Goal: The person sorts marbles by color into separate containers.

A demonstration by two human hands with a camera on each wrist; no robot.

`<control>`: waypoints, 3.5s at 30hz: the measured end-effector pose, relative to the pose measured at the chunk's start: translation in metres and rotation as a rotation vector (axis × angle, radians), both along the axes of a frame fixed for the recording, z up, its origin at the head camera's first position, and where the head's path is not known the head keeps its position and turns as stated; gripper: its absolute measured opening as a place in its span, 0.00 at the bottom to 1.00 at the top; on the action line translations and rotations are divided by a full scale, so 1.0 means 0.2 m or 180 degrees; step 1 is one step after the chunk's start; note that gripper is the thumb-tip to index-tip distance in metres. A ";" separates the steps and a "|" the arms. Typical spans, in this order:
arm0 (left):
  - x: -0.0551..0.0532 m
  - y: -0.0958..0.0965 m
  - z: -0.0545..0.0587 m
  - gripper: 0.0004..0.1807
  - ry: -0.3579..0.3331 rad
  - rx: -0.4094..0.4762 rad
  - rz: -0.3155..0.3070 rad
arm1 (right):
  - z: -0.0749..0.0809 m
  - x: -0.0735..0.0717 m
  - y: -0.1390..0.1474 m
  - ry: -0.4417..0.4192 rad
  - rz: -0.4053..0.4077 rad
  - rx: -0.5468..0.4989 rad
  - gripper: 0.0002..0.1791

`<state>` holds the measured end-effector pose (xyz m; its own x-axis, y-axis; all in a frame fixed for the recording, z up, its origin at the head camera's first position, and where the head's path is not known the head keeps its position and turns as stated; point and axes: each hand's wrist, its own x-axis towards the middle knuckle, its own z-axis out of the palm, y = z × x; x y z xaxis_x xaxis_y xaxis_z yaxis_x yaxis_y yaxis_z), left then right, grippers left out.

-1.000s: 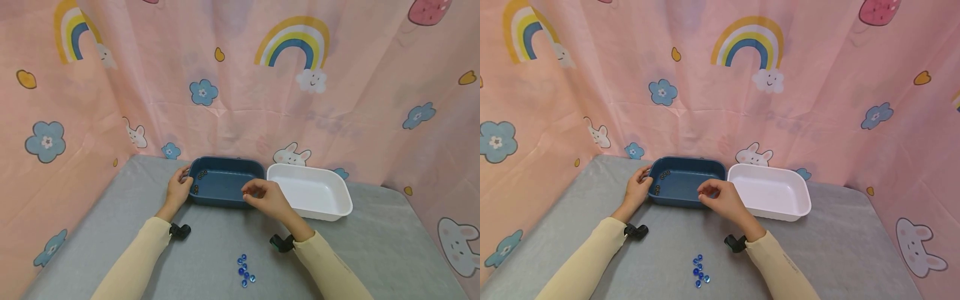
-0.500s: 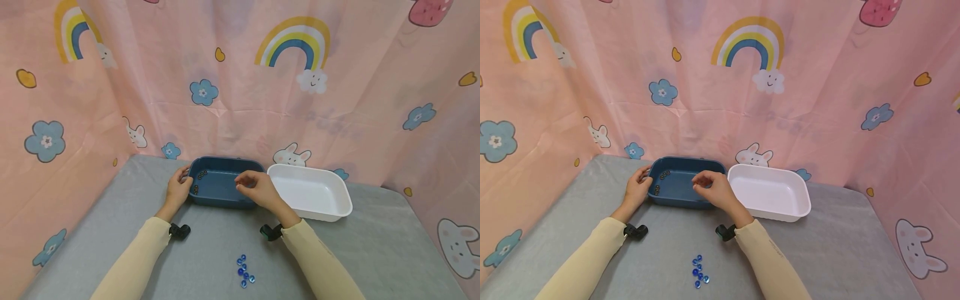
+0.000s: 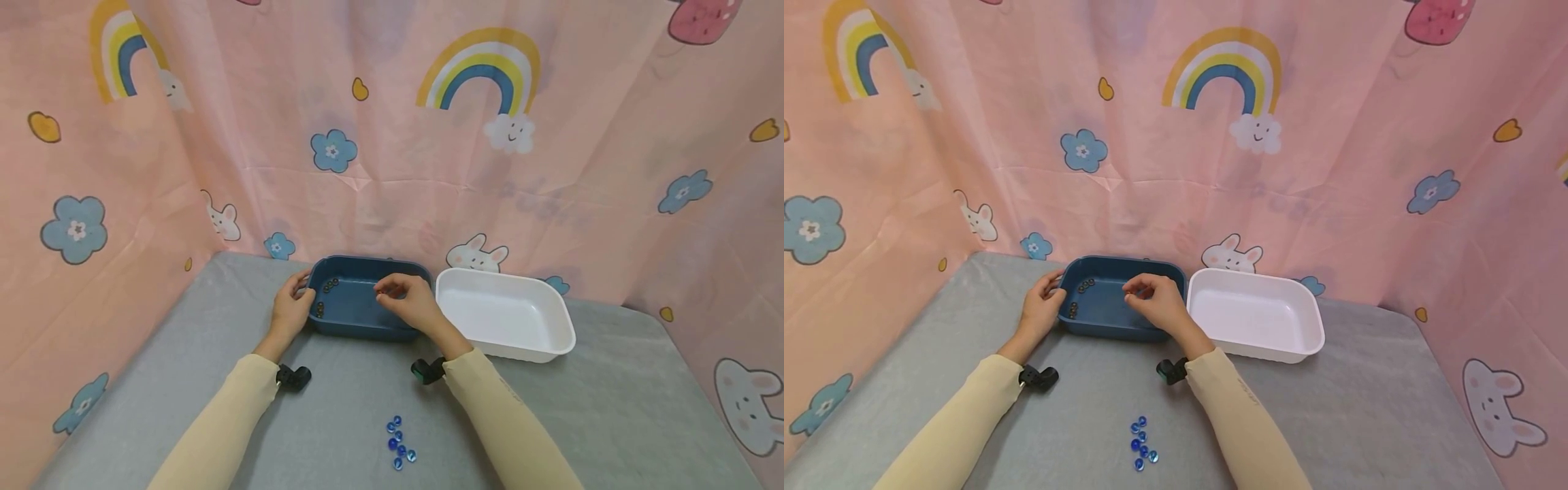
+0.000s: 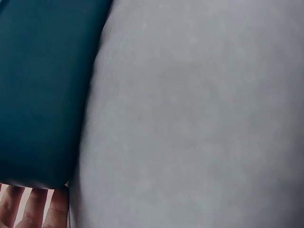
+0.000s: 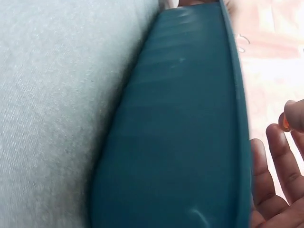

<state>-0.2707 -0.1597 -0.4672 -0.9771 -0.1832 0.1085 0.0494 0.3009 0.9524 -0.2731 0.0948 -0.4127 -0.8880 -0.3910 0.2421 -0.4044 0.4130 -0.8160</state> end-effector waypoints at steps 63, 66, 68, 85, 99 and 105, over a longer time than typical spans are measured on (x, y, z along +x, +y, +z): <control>0.00 0.00 0.01 0.25 0.0010 -0.0014 -0.0015 | -0.16 -0.20 -0.14 -0.0245 -0.0091 0.1201 0.04; 0.00 0.00 0.01 0.25 0.0017 -0.0003 -0.0013 | -0.16 -0.20 -0.14 -0.0264 -0.0086 0.1225 0.04; 0.00 0.00 0.01 0.25 0.0013 -0.0003 -0.0002 | -0.16 -0.20 -0.14 -0.0284 -0.0087 0.1233 0.04; 0.00 0.00 0.00 0.26 0.0011 -0.0039 0.0006 | -0.17 -0.21 -0.13 -0.0413 -0.0040 0.1302 0.05; -0.01 0.01 -0.01 0.25 0.0058 -0.0052 0.0075 | -0.18 -0.20 -0.13 -0.0447 -0.0053 0.1210 0.06; -0.01 0.01 -0.01 0.25 0.0040 -0.0068 0.0080 | -0.18 -0.20 -0.12 -0.0491 -0.0087 0.1145 0.06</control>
<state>-0.2721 -0.1582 -0.4684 -0.9707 -0.2051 0.1250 0.0535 0.3225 0.9451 -0.3132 0.0707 -0.4483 -0.9146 -0.4022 -0.0432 -0.2731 0.6927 -0.6675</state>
